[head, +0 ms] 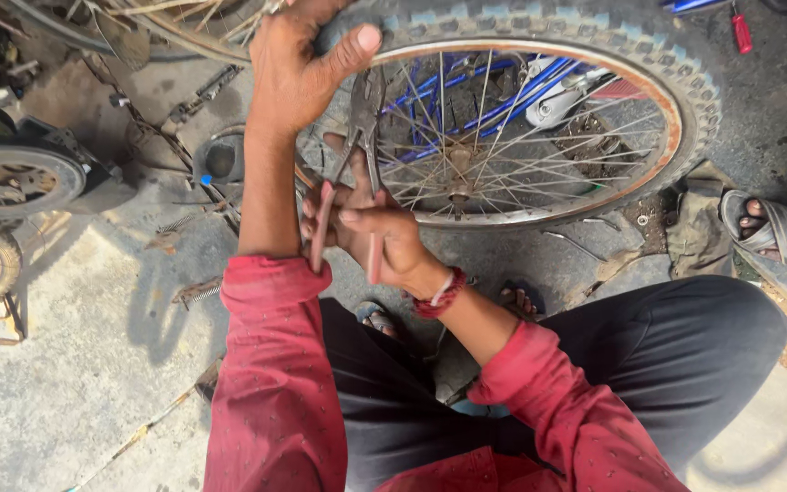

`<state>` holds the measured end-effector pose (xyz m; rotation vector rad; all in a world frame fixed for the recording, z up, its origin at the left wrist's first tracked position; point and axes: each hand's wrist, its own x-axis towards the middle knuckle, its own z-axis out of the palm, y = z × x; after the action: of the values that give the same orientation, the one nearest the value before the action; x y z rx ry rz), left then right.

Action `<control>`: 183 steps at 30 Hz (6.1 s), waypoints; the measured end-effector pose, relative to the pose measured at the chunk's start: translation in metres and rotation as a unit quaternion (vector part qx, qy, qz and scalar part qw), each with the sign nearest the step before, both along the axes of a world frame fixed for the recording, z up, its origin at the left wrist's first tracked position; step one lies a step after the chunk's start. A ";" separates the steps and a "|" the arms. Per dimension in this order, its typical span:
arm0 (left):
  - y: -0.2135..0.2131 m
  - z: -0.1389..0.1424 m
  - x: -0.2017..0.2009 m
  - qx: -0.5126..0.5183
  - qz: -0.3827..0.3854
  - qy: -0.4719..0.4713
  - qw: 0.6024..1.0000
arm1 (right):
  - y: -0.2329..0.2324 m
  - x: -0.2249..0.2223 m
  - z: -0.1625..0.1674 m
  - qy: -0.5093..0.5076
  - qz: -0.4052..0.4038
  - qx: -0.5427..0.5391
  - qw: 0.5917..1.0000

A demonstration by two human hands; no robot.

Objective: The person removes a bicycle tire from the rim using a tire lever, retrieves tools from a toolbox, and then reattaches the tire to the rim. They use pliers and a tire lever to pry the tire back onto the rim and secure it.

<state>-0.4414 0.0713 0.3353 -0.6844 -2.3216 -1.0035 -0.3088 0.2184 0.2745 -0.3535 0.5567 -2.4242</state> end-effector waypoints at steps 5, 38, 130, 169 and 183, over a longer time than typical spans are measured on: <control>-0.009 -0.002 0.000 0.003 0.017 -0.044 0.999 | 0.089 -0.037 -0.007 -0.049 0.167 -0.044 0.984; 0.029 0.011 0.004 -0.019 0.080 -0.015 0.997 | 0.018 0.014 -0.201 0.257 -0.022 0.547 0.796; 0.059 0.023 0.017 -0.059 0.070 0.057 0.994 | 0.033 -0.109 -0.012 0.228 -0.438 0.407 0.768; 0.063 0.022 0.018 -0.061 0.074 0.056 0.994 | 0.030 -0.098 -0.019 0.176 -0.509 0.321 0.779; 0.051 0.019 0.014 -0.055 0.099 0.004 0.993 | 0.021 -0.110 -0.022 0.185 -0.441 0.354 0.804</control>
<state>-0.4277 0.1226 0.3548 -0.4858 -2.3977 -0.7863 -0.4191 0.2390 0.2521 -0.2622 2.1210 -2.6917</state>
